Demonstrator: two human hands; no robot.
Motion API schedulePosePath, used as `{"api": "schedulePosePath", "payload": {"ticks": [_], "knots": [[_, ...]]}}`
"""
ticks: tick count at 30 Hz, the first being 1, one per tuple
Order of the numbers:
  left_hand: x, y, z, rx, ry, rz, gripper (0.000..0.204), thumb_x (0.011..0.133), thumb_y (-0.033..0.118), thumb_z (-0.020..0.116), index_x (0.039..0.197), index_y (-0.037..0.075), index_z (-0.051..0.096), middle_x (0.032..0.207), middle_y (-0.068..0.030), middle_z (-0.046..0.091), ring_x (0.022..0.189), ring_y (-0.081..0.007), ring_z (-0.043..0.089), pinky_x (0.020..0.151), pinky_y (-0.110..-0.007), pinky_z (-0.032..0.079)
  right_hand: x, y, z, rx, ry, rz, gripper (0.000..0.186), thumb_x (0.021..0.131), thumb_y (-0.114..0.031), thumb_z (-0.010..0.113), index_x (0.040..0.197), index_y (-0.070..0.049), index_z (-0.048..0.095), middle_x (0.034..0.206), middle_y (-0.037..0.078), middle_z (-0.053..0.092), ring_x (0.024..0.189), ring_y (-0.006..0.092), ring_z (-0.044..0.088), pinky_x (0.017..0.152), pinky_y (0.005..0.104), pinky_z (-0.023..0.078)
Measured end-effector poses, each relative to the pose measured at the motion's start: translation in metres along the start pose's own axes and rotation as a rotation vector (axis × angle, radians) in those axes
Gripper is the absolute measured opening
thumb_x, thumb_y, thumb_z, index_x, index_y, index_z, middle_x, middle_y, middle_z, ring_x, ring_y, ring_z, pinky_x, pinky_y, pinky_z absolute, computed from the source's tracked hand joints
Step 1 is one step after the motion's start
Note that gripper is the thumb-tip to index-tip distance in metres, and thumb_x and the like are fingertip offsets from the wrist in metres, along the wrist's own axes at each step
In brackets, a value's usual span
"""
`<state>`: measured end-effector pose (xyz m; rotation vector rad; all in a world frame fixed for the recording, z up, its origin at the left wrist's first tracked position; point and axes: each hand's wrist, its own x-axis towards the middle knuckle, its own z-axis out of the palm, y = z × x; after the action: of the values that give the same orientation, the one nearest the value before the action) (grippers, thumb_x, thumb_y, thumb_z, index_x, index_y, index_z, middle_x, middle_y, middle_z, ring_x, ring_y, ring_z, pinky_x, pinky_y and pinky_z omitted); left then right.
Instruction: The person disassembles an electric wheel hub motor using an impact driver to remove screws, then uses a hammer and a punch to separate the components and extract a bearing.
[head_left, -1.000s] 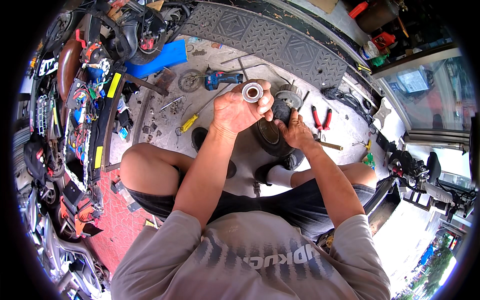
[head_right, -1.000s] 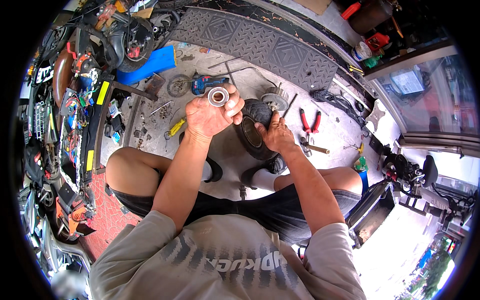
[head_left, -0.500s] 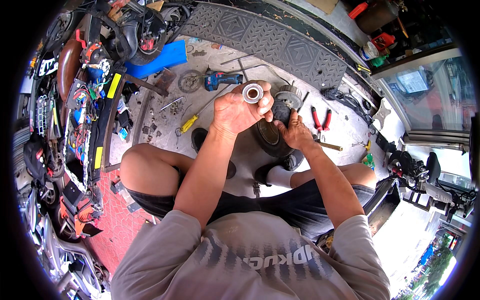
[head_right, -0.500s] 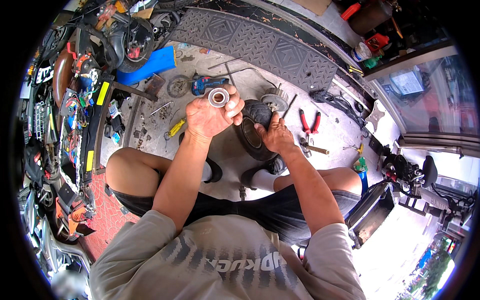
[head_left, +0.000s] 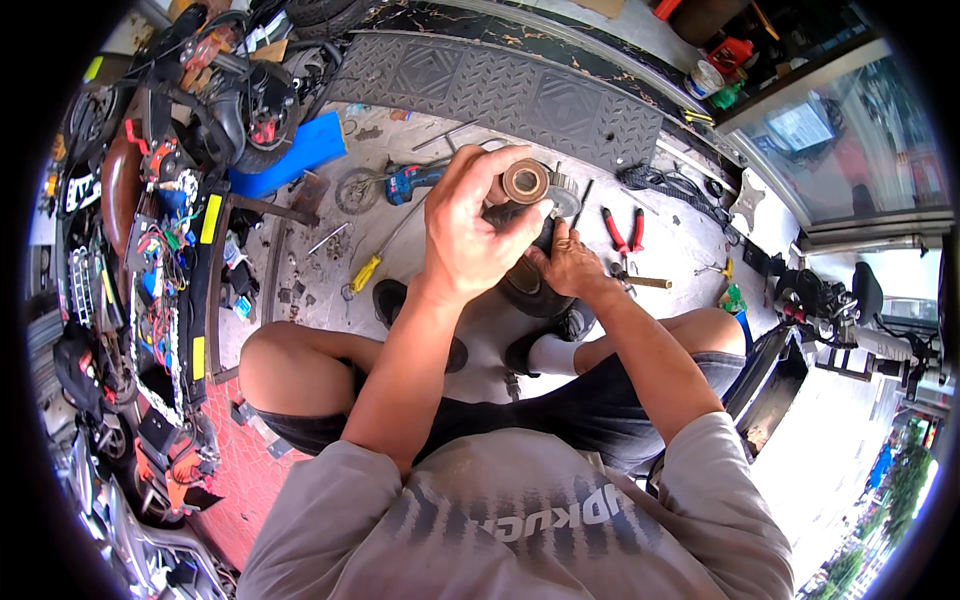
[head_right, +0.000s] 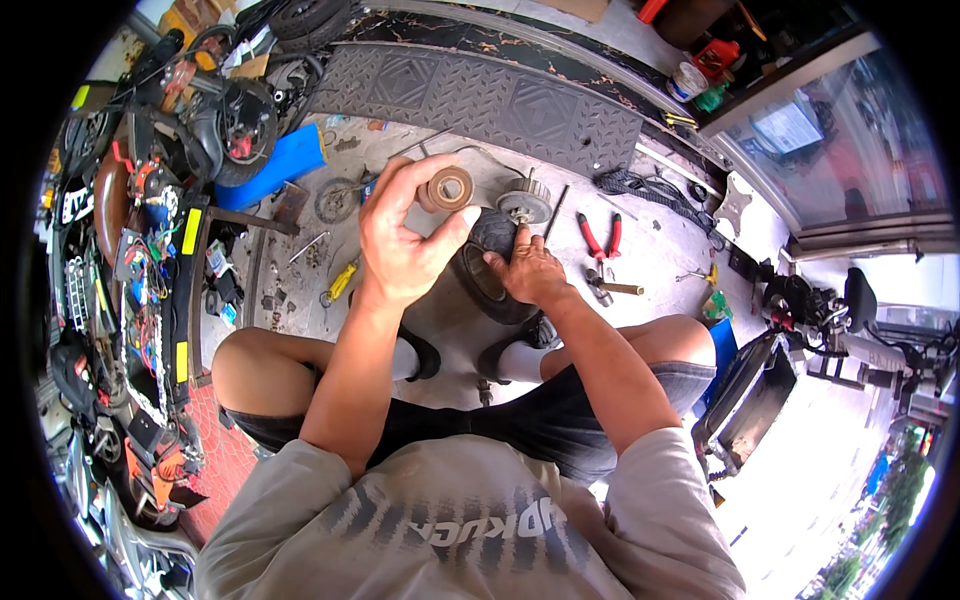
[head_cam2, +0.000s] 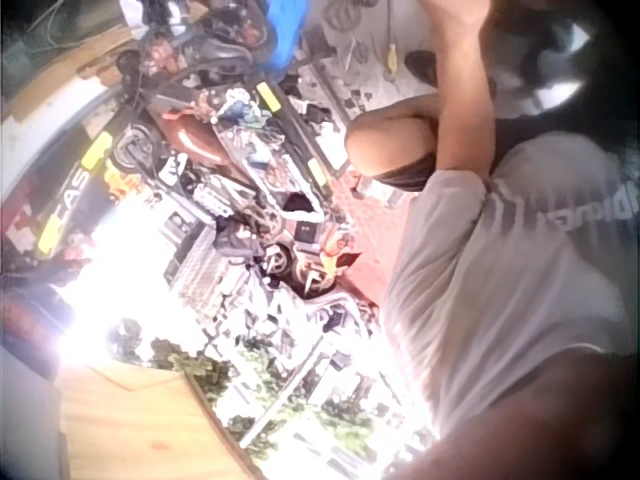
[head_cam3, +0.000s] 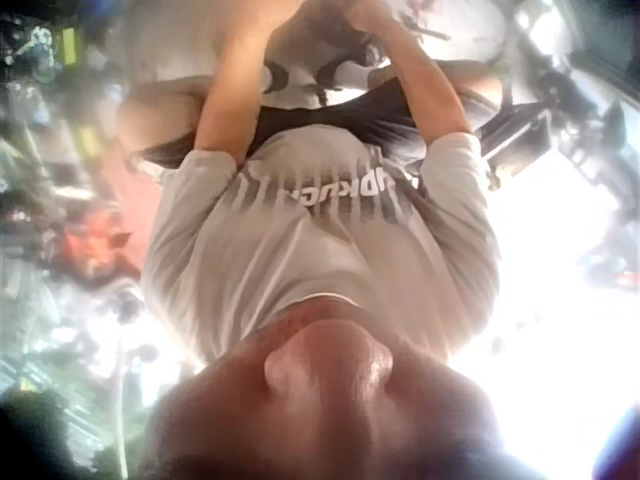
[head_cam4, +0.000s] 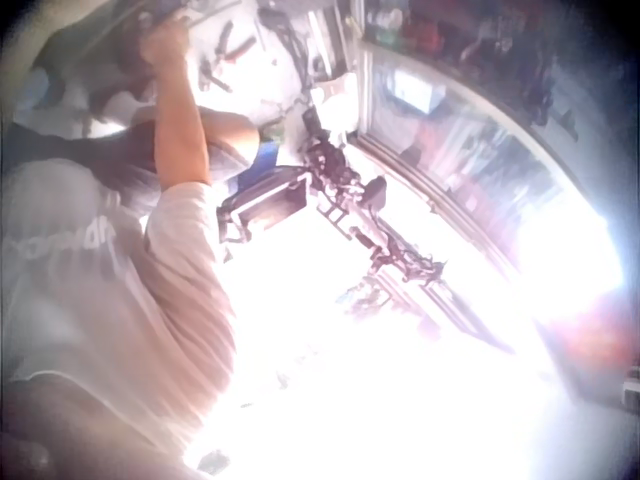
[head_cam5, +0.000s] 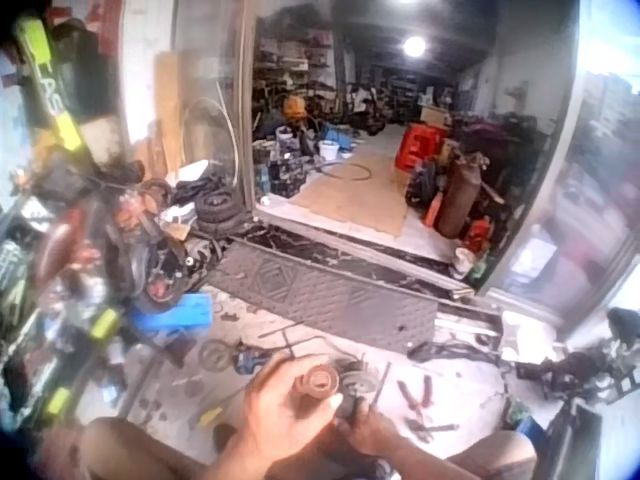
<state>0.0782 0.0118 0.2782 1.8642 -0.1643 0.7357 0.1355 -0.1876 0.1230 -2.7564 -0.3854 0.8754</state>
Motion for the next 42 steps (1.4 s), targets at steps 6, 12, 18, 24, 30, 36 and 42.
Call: {"api": "schedulePosePath", "payload": {"ticks": [6,12,18,24,30,36,42], "knots": [[-0.007,0.009,0.008,0.079,0.040,0.026,0.048,0.074,0.003,0.088,0.119,0.002,0.070,0.096,-0.0074,0.065,0.083,-0.0208,0.062,0.077,-0.034,0.052,-0.004,-0.008,-0.003,-0.001,-0.015,0.006,0.104,0.098,-0.071,0.049,0.164,0.002,0.013,0.156,0.031,0.040,0.143,0.0435,0.047,0.118,0.0489,0.040],[-0.011,0.007,0.009,0.073,0.049,0.054,0.050,0.074,0.005,0.090,0.119,0.003,0.070,0.096,-0.0076,0.065,0.084,-0.0212,0.062,0.077,-0.034,0.052,-0.012,-0.011,-0.003,0.009,-0.027,-0.008,0.104,0.099,-0.070,0.050,0.164,0.002,0.012,0.155,0.031,0.040,0.142,0.0435,0.048,0.117,0.0485,0.041],[-0.011,0.009,0.011,0.040,0.039,0.033,0.047,0.076,0.009,0.090,0.119,0.002,0.071,0.096,-0.0065,0.064,0.082,-0.0185,0.060,0.076,-0.033,0.051,-0.011,-0.010,-0.003,-0.019,-0.023,-0.015,0.105,0.099,-0.070,0.050,0.164,0.002,0.010,0.155,0.032,0.040,0.141,0.0431,0.050,0.116,0.0478,0.042],[-0.014,-0.007,0.017,-0.103,0.083,-0.138,0.042,0.082,0.013,0.087,0.119,0.001,0.071,0.096,-0.0029,0.064,0.082,-0.0113,0.057,0.075,-0.029,0.049,-0.007,-0.015,-0.009,-0.015,-0.025,-0.037,0.105,0.099,-0.069,0.048,0.163,0.005,0.008,0.155,0.035,0.039,0.142,0.0454,0.047,0.116,0.0503,0.041],[-0.010,0.008,0.039,-0.113,-0.116,-0.279,0.040,0.083,0.015,0.077,0.120,0.000,0.068,0.105,-0.0180,0.071,0.092,-0.0241,0.074,0.080,-0.039,0.061,0.020,0.019,0.038,-0.038,0.082,-0.530,0.054,0.109,-0.032,0.045,0.156,-0.005,0.043,0.163,0.017,0.040,0.154,0.0298,0.033,0.128,0.0439,0.021],[0.031,0.029,0.150,0.234,-0.680,0.271,0.029,0.068,0.034,0.073,0.073,0.005,0.073,0.078,-0.0184,0.073,0.075,-0.0378,0.074,0.068,-0.049,0.060,0.005,0.024,0.024,0.016,0.052,-0.271,0.046,0.109,-0.029,0.047,0.147,-0.005,0.047,0.151,0.015,0.044,0.141,0.0268,0.037,0.119,0.0407,0.026],[0.041,0.074,0.194,0.348,-0.839,0.376,0.042,0.073,0.046,0.071,0.095,0.011,0.081,0.101,-0.0133,0.078,0.096,-0.0326,0.074,0.081,-0.048,0.060,-0.007,0.019,0.018,0.150,0.162,-0.258,0.038,0.109,-0.027,0.049,0.138,-0.004,0.051,0.139,0.013,0.049,0.129,0.0237,0.042,0.111,0.0374,0.030]]}}
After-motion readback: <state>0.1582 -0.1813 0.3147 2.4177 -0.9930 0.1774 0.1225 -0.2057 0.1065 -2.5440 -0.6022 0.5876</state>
